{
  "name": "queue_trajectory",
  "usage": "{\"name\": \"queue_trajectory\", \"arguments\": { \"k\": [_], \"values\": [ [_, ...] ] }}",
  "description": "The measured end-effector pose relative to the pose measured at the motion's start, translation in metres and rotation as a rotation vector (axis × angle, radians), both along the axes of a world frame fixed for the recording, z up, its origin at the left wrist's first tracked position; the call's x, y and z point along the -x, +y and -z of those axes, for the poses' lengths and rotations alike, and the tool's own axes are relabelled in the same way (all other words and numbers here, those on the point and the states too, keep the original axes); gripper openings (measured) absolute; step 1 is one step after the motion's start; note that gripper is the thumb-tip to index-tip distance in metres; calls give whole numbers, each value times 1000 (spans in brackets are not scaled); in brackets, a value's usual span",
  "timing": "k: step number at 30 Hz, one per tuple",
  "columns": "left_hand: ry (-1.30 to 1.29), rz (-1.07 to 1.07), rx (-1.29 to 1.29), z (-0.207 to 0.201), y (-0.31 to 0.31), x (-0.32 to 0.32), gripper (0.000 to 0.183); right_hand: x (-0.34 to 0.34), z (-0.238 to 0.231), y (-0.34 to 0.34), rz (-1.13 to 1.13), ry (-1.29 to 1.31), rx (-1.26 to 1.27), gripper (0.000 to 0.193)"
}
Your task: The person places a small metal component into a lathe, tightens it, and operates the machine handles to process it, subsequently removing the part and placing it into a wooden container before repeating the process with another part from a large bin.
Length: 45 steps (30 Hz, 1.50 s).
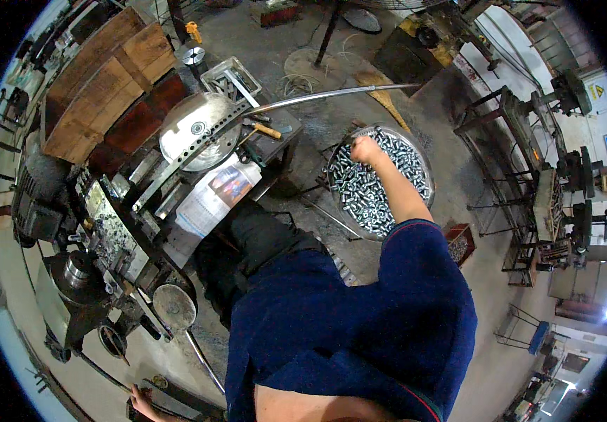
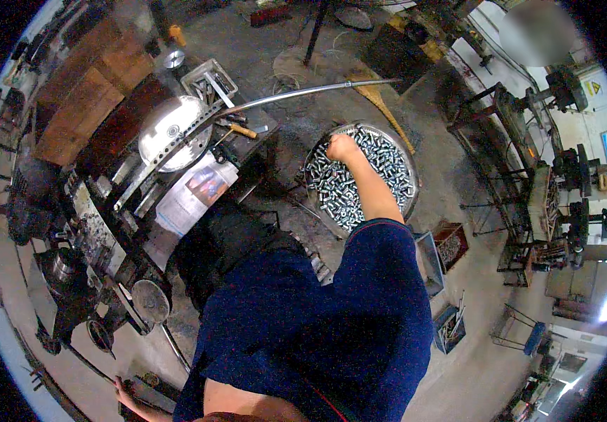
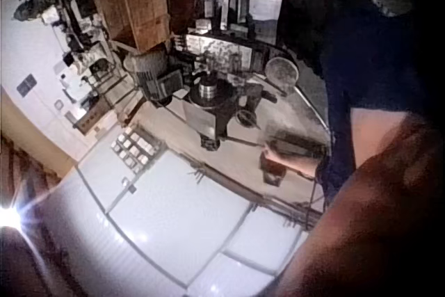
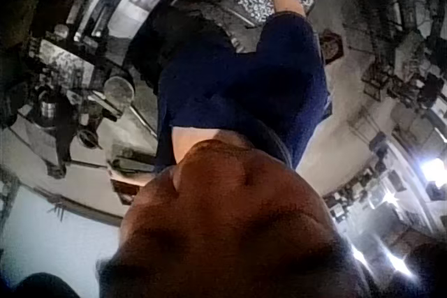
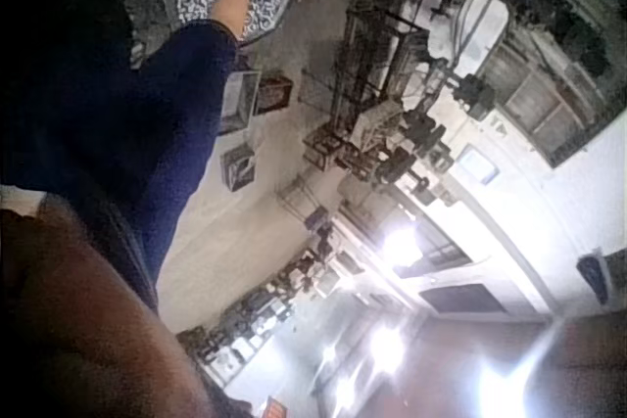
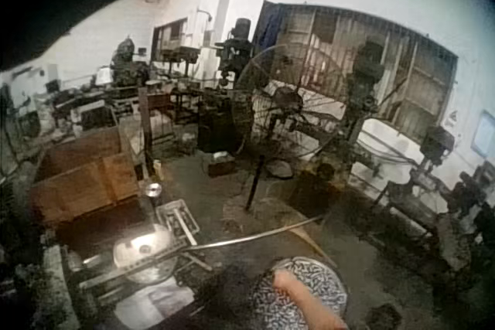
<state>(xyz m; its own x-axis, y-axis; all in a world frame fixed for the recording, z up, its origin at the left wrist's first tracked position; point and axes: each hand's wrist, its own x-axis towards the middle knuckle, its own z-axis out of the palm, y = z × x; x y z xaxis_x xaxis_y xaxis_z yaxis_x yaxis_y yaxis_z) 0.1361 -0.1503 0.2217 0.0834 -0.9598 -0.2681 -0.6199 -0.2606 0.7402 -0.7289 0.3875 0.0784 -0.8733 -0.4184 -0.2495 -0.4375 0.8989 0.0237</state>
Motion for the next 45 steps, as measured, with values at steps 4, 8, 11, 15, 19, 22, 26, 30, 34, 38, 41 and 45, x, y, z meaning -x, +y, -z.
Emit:
{"name": "queue_trajectory", "arguments": {
  "k": [4,8,11,15,19,22,26,30,34,38,41,45],
  "values": [
    [-30,-44,6,-2,20,-18,40,18,-18,-15,33,-100,-11,28],
    [-98,-20,47,-18,17,40,40,20,-8,9,-62,-138,-107,31],
    [-51,-70,37,-15,29,5,42,16,-21,-18,-58,-157,-106,29],
    [-11,-71,103,1,21,-8,41,16,-17,-32,-31,-209,-181,32],
    [12,-102,97,-6,21,9,43,0,-25,-41,55,-168,-259,37],
    [69,-80,59,-9,15,13,44,-4,-36,-40,111,-151,-267,40],
    [-349,27,10,-7,5,-13,49,-21,-75,-45,203,-62,-48,38],
    [-1032,317,47,-121,70,121,48,-56,-116,-74,21,-28,466,28],
    [235,468,291,-139,83,231,37,-146,-195,-172,-587,-326,976,33],
    [206,774,272,-157,114,350,30,-250,-249,-277,-1255,-352,1173,41],
    [363,950,181,-153,127,377,29,-303,-285,-318,-1487,-366,1230,36],
    [622,827,89,-128,125,364,33,-324,-288,-336,-1561,-361,1169,37]
  ]
}}
